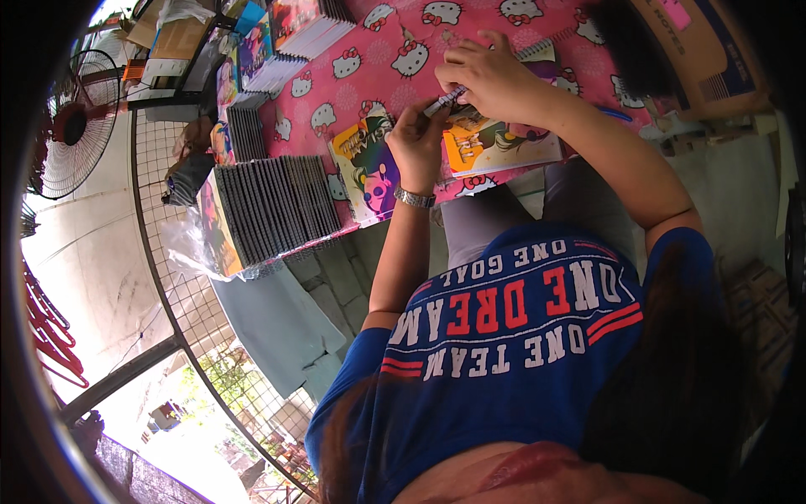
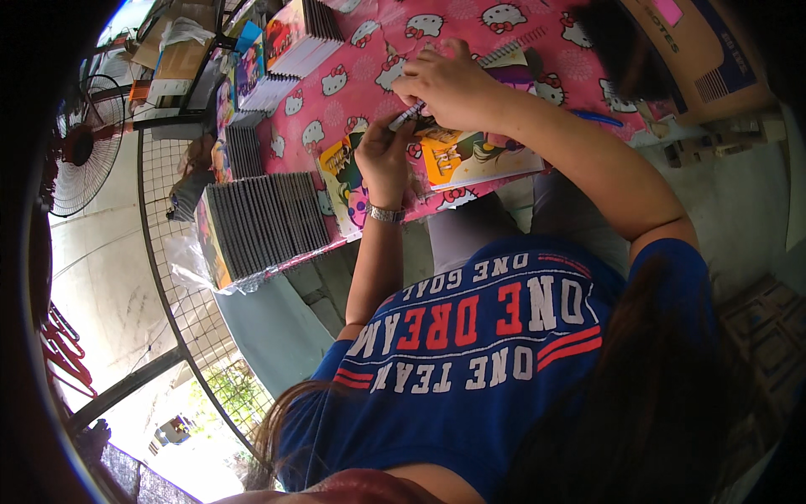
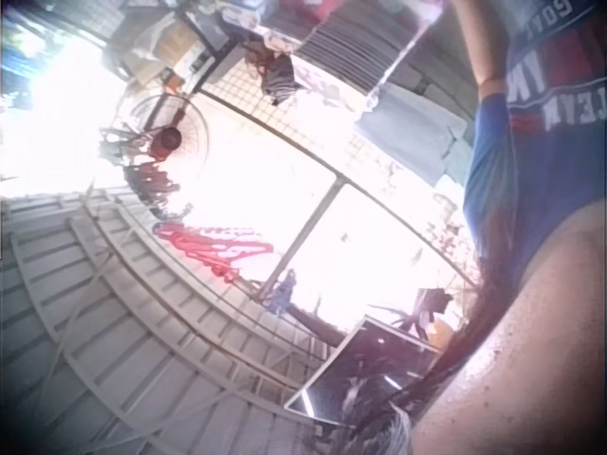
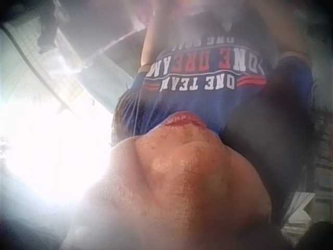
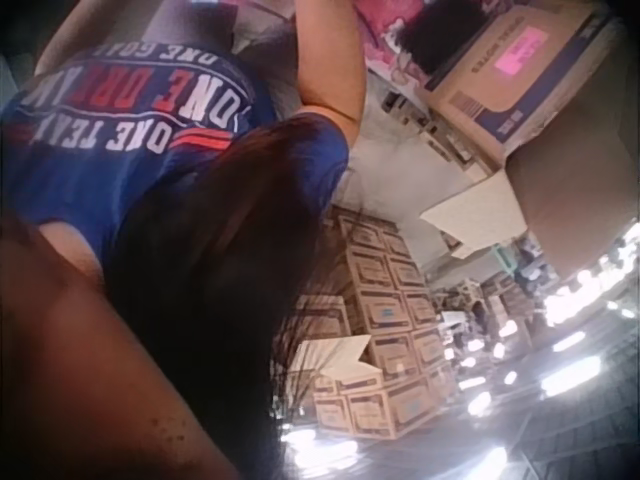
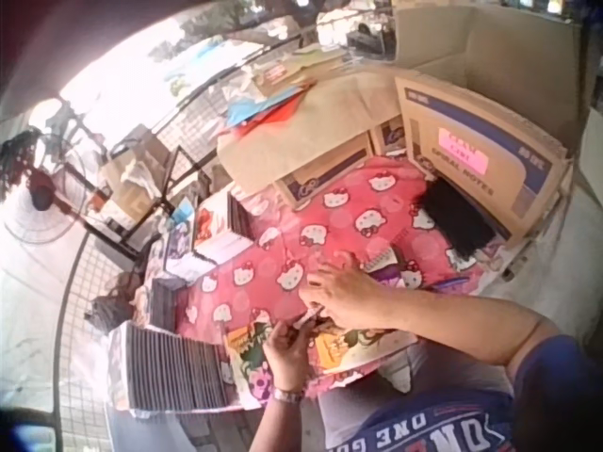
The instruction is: The person threads a plastic spiral coil through the pre-punched holes of a notebook, trims the excess coil with pliers, and then stacks the finished notebooks into a large cardboard box.
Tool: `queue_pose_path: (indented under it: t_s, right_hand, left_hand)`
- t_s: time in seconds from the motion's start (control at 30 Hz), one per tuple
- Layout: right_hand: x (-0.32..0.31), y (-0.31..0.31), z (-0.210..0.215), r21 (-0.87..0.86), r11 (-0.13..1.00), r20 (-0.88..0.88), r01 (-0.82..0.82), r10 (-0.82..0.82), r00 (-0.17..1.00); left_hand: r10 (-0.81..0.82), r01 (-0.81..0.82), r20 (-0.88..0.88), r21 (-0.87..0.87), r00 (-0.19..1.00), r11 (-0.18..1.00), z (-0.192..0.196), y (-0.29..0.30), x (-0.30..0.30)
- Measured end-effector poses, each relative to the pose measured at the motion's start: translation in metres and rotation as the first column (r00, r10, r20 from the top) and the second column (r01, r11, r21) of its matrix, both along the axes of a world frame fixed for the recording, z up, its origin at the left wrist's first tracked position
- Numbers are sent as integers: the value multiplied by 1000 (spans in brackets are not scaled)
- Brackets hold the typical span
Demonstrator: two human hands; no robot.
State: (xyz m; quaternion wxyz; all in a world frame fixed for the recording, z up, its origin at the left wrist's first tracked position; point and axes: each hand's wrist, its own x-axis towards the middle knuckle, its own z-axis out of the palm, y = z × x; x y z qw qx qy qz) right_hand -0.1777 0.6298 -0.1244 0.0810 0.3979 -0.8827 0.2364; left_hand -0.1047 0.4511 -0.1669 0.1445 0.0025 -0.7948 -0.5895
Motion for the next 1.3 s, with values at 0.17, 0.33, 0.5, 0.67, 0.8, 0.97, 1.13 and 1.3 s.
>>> queue_pose_path:
  t_s: [0.17,0.33,0.5,0.67,0.8,0.97,1.13,1.3]
  right_hand:
    - [5,7,29,167,984,15,-55,54,998]
    - [15,-3,10,88,995,-159,38,-24,987]
    - [28,71,-15,-371,838,63,401,-407,911]
    - [87,160,-122,106,780,-228,617,-585,778]
    - [110,164,-122,95,808,20,582,-586,810]
    - [113,79,-37,-438,846,321,305,-170,932]
    - [103,28,-20,-447,873,178,195,-127,976]
    - [106,19,-13,-436,879,132,194,-151,980]
  left_hand:
    - [27,-27,21,-13,999,1000,7,5,6]
    - [15,-14,-67,19,998,1000,3,10,7]
    - [-22,21,10,110,1000,994,0,4,12]
    - [2,7,-95,93,995,996,-7,10,12]
    - [-16,7,-80,-112,997,994,-9,7,9]
    - [-43,44,-31,20,999,999,-12,6,12]
    - [-43,41,-28,-54,999,998,-9,3,15]
    - [16,-23,-50,-156,999,988,-20,-3,18]
